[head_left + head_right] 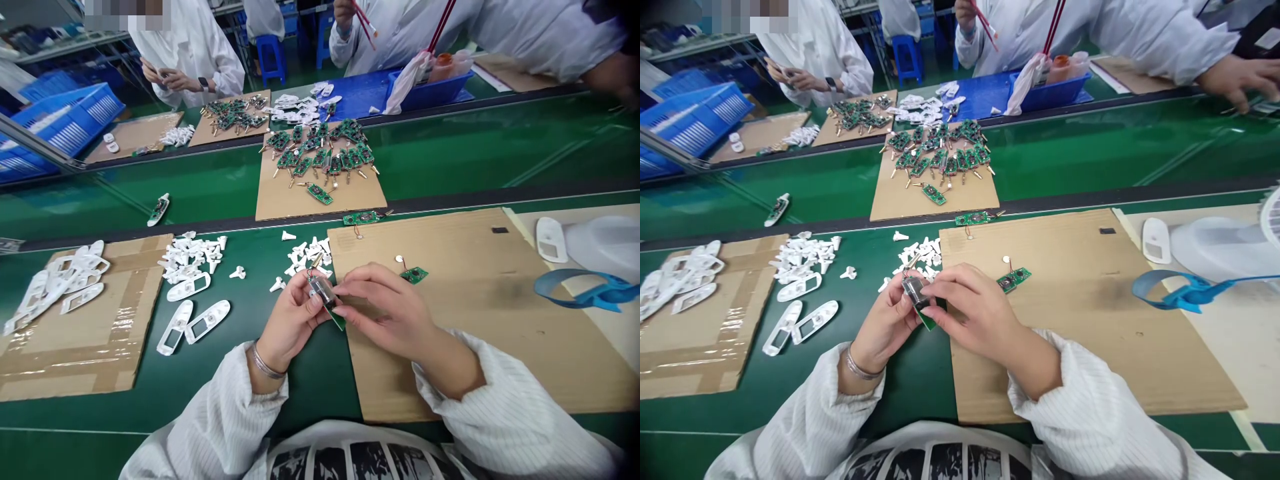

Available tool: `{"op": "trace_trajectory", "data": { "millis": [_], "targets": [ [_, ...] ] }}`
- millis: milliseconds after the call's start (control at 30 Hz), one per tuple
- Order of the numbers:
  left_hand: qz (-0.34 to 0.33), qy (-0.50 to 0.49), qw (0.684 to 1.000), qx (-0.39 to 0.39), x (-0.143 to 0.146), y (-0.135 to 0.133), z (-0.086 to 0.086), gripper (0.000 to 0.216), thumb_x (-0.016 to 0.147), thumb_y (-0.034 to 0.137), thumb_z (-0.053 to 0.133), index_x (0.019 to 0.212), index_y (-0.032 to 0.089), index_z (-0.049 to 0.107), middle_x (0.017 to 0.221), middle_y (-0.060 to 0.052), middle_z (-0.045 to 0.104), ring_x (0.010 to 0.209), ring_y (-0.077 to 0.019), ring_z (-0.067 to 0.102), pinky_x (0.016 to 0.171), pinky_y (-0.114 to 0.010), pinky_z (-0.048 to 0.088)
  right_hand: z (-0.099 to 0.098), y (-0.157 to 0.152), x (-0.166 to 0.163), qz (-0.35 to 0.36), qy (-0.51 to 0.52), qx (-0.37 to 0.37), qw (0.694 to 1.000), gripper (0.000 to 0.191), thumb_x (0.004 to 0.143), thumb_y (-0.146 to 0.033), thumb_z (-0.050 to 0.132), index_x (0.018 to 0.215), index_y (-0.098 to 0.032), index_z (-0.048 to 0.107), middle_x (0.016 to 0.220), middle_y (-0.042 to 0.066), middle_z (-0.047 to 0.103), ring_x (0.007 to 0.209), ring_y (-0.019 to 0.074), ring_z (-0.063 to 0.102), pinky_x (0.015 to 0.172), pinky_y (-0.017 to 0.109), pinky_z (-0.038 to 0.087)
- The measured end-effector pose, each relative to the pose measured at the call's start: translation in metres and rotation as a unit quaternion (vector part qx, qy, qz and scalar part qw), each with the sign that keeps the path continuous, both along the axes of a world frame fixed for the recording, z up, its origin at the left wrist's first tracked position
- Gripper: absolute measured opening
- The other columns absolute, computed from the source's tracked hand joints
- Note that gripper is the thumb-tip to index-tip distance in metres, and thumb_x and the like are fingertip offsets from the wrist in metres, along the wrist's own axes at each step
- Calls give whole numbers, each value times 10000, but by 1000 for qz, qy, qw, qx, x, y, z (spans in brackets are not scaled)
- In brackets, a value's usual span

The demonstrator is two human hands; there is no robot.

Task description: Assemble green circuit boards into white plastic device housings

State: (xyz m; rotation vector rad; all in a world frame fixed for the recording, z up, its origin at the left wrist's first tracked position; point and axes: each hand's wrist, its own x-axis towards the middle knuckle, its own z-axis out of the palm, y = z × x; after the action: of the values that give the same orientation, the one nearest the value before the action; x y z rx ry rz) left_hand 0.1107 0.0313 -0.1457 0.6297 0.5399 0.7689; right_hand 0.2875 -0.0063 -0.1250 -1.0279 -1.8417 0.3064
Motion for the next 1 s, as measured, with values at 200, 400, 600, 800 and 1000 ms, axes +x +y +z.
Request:
{"op": "trace_trajectory", "data": {
  "millis": [200,400,600,800,1000],
  "targets": [
    [31,40,999,19,1,0,-1,391,693,331,836,934,177,569,848,20,594,724,-77,581,624,-171,519,-3,-2,-1,0,-93,61,994,227,856,-75,658,1065,-159,632,944,95,720,850,194,655,744,356,585],
    [76,101,990,63,4,-2,-3,405,677,321,844,898,187,533,822,35,572,701,-86,574,618,-213,550,-6,-7,0,-36,-199,149,968,232,841,-47,661,1064,-96,625,946,139,746,838,235,692,715,384,607],
    [95,135,979,121,5,-5,-10,337,727,261,809,882,199,516,754,50,600,630,-81,598,571,-196,534,-7,-7,-2,-53,-211,140,966,135,844,-78,651,965,-135,642,827,89,740,731,199,680,681,344,590],
    [46,102,987,119,1,-2,-4,262,794,277,748,1007,187,625,839,-4,650,699,-109,626,624,-214,529,0,0,-1,-48,-16,-41,998,114,856,-96,586,866,-201,630,762,30,683,696,160,630,631,294,532],
    [-35,26,999,31,-2,1,3,289,897,308,579,1104,115,637,852,-113,703,628,-141,607,490,-209,451,3,4,7,-37,-5,-18,999,296,878,-104,567,1150,-185,653,1259,139,616,1171,263,567,1010,468,447]
  ]
}}
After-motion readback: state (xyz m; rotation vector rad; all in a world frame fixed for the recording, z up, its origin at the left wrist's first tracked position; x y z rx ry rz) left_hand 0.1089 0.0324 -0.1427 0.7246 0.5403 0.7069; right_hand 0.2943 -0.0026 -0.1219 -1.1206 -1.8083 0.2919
